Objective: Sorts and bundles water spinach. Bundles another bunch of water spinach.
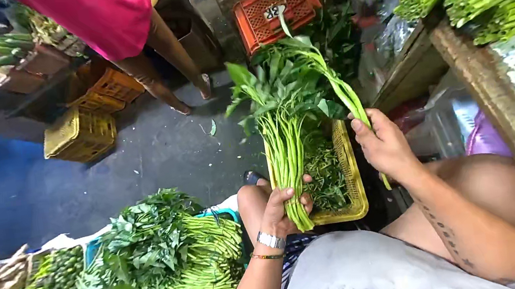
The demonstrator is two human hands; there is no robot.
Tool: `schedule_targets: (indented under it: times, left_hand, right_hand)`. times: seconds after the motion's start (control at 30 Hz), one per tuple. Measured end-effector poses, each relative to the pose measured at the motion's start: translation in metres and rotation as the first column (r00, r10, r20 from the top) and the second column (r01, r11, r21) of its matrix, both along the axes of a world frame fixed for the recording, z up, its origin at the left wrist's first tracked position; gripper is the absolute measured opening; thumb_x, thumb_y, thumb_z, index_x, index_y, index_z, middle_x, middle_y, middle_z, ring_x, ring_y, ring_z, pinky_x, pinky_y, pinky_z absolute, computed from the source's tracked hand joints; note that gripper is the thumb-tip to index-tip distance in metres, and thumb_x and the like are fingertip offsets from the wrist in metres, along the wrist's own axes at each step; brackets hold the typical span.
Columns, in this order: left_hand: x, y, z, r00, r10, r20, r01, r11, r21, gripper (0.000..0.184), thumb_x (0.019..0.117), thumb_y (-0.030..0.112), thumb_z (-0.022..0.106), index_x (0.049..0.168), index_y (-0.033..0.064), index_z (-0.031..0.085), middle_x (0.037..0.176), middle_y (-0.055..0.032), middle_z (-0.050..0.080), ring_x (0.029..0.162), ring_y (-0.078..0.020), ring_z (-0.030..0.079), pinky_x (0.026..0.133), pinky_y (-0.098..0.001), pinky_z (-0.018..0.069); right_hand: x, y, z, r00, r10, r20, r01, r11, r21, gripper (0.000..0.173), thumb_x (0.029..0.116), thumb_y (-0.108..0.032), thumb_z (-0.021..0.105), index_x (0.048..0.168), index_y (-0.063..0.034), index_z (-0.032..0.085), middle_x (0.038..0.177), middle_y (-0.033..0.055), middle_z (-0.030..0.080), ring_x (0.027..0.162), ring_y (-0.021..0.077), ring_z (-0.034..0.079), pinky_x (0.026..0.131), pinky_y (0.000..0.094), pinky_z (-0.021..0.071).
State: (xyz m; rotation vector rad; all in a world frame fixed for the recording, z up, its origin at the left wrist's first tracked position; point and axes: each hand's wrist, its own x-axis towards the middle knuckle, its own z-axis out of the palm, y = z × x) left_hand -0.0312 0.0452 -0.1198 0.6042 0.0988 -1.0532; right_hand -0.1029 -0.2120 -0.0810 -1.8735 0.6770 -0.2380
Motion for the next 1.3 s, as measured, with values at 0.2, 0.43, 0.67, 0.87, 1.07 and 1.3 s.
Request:
schedule_targets:
  times: [0.2,0.43,0.67,0.87,1.07,1.3]
  left_hand:
    - [-0.003,-0.004,0.010,0.987,0.021,-0.160,-0.060,0.969,-0.242,0.062,0.0746,0.022,0.085,0.127,0.0006,0.060,0.123,-0.0254,0.065,0.075,-0.0259,0.073,0.050,-0.0299,0.0568]
    - [0.003,-0.008,0.010,1.000,-0.002,-0.015,-0.004,0.935,-0.354,0.081,0.0827,0.041,0.077,0.152,0.0135,0.045,0.142,-0.0266,0.055,0.066,-0.0196,0.066,0.047,-0.0260,0.0504]
    - [0.006,-0.009,0.001,0.995,0.019,0.100,0.005,0.974,-0.227,0.063,0.0791,0.036,0.080,0.133,0.0108,0.062,0.101,-0.0176,0.072,0.074,-0.0270,0.071,0.064,-0.0419,0.0604]
    - [0.007,-0.018,0.014,0.953,0.078,0.294,-0.031,0.986,-0.163,0.052,0.0811,0.032,0.081,0.125,0.0081,0.067,0.107,-0.0122,0.075,0.094,-0.0185,0.074,0.086,-0.0360,0.0606]
    - [0.019,-0.015,0.056,0.726,-0.138,0.674,0.075,0.990,0.122,0.088,0.0737,0.061,0.083,0.144,0.0163,0.055,0.131,-0.0051,0.068,0.111,-0.0147,0.069,0.094,-0.0338,0.0580]
    - [0.040,-0.063,0.055,0.784,-0.244,0.570,-0.187,0.784,0.592,0.082,0.0858,0.033,0.081,0.152,0.0206,0.034,0.116,-0.0104,0.069,0.091,-0.0223,0.071,0.074,-0.0420,0.0618]
  right_hand:
    - [-0.012,-0.002,0.001,0.933,-0.088,0.348,-0.137,0.807,0.574,0.017,0.1056,-0.021,0.052,0.120,-0.0135,0.049,0.073,-0.0004,0.055,0.051,0.0113,0.056,0.051,0.0291,0.0576]
    - [-0.014,0.040,0.016,0.892,0.260,0.369,-0.449,0.591,0.670,0.016,0.0931,-0.008,0.072,0.109,-0.0087,0.071,0.096,0.0062,0.072,0.053,0.0074,0.056,0.048,0.0207,0.0513]
    - [-0.010,0.055,0.023,0.921,0.383,-0.066,-0.338,0.874,0.349,0.033,0.0953,-0.036,0.074,0.122,-0.0169,0.073,0.117,0.0031,0.067,0.073,0.0098,0.065,0.064,0.0298,0.0576]
    - [-0.010,0.072,0.017,0.941,0.334,0.060,-0.321,0.818,0.476,0.027,0.0993,-0.036,0.069,0.114,-0.0139,0.073,0.091,0.0012,0.071,0.067,0.0064,0.063,0.062,0.0259,0.0553]
    - [-0.023,0.056,0.041,0.911,0.274,0.309,-0.396,0.794,0.461,0.012,0.0938,-0.022,0.076,0.102,-0.0130,0.075,0.081,-0.0067,0.071,0.057,-0.0017,0.058,0.052,0.0156,0.0505]
    - [0.000,0.041,-0.003,0.921,0.373,0.115,-0.377,0.926,0.016,0.020,0.0983,-0.031,0.070,0.102,-0.0115,0.076,0.104,0.0026,0.071,0.095,0.0134,0.067,0.088,0.0409,0.0569]
